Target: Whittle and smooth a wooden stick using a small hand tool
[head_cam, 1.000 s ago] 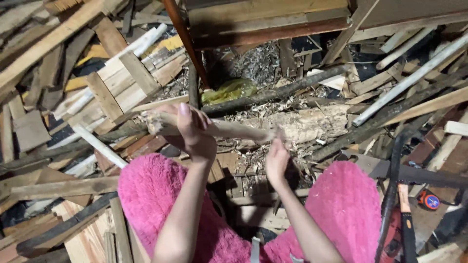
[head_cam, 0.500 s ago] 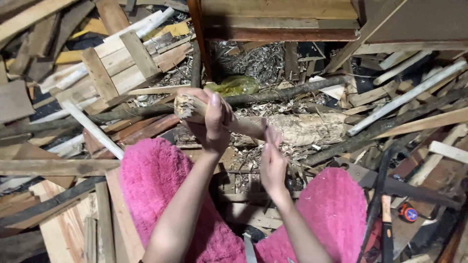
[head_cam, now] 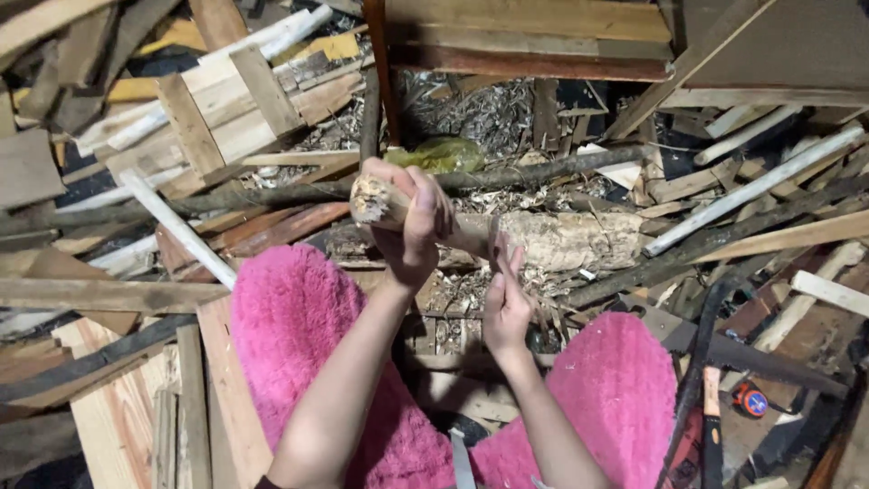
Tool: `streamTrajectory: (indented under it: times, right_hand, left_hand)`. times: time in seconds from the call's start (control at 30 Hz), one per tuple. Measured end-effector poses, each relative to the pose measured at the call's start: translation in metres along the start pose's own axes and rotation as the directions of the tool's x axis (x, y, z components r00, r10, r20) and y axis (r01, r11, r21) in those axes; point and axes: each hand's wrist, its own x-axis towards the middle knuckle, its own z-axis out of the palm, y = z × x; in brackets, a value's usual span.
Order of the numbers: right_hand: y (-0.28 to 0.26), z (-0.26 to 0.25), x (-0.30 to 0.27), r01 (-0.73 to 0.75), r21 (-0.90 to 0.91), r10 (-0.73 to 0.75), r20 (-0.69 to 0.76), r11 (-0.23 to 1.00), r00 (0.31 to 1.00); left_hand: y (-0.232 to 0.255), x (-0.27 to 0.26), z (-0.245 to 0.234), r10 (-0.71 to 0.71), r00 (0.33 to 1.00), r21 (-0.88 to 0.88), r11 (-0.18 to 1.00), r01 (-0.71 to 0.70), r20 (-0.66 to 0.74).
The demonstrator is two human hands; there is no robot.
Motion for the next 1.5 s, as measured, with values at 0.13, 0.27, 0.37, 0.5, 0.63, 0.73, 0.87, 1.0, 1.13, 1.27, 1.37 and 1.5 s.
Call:
streamTrajectory:
  times: [0.13, 0.27, 0.37, 0.5, 0.63, 0.73, 0.87, 1.0, 1.13, 1.27, 1.37, 1.5]
  right_hand:
    - [0.175, 0.036, -0.025, -0.198, -0.272, 0.221, 0.056, 0.942, 0.974]
    - [0.139, -0.002, 0.002, -0.441, -0.209, 0.465, 0.081, 0.873, 0.882]
    - [0.081, -0.017, 0.023, -0.425, -0.071, 0.429, 0.056, 0.902, 0.902]
    - [0.092, -0.015, 0.023, -0.380, -0.003, 0.379, 0.078, 0.925, 0.922]
    - [0.077, -0.025, 0.026, -0.375, -0.019, 0.374, 0.147, 0.927, 0.916]
    - [0.084, -0.026, 0.030, -0.413, -0.032, 0.413, 0.160, 0.910, 0.897]
    - [0.069, -0.021, 0.029, -0.389, 0.113, 0.361, 0.209, 0.914, 0.909]
    - [0.005, -0.024, 0.033, -0.334, 0.125, 0.298, 0.244, 0.934, 0.923]
    - [-0.009, -0.021, 0.043, -0.333, 0.079, 0.305, 0.248, 0.940, 0.920]
    - [0.092, -0.011, 0.034, -0.426, 0.093, 0.390, 0.268, 0.900, 0.881]
    - [0.043, -0.021, 0.023, -0.407, 0.034, 0.373, 0.339, 0.913, 0.864]
    - [0.006, -0.018, 0.028, -0.475, 0.078, 0.442, 0.261, 0.877, 0.858]
  left_hand:
    - [-0.020, -0.005, -0.025, 0.003, 1.000, -0.103, 0.995, -0.001, 0.024]
    - [-0.032, -0.001, -0.047, -0.077, 0.997, 0.078, 0.994, 0.078, -0.019]
    - [0.004, 0.024, -0.018, 0.007, 0.998, -0.005, 1.000, -0.007, -0.056]
    - [-0.024, 0.009, -0.020, 0.073, 0.997, -0.060, 0.995, -0.074, -0.024]
    - [-0.002, 0.001, 0.009, -0.080, 0.989, 0.284, 0.952, 0.112, -0.122]
    - [0.023, 0.013, 0.029, -0.019, 0.983, 0.347, 0.934, 0.082, -0.181]
    - [0.000, 0.007, 0.001, 0.160, 0.963, 0.441, 0.896, -0.048, -0.219]
    - [0.003, 0.005, 0.008, 0.185, 0.958, 0.526, 0.849, -0.043, -0.219]
    - [0.005, 0.009, -0.008, 0.001, 0.993, 0.167, 0.986, 0.019, -0.117]
    - [0.000, -0.005, -0.014, -0.029, 0.999, 0.038, 0.999, 0.030, -0.029]
    - [-0.010, 0.001, -0.020, 0.029, 0.995, 0.132, 0.991, -0.017, -0.095]
    - [0.006, 0.003, -0.008, 0.013, 0.999, 0.064, 0.998, -0.010, -0.041]
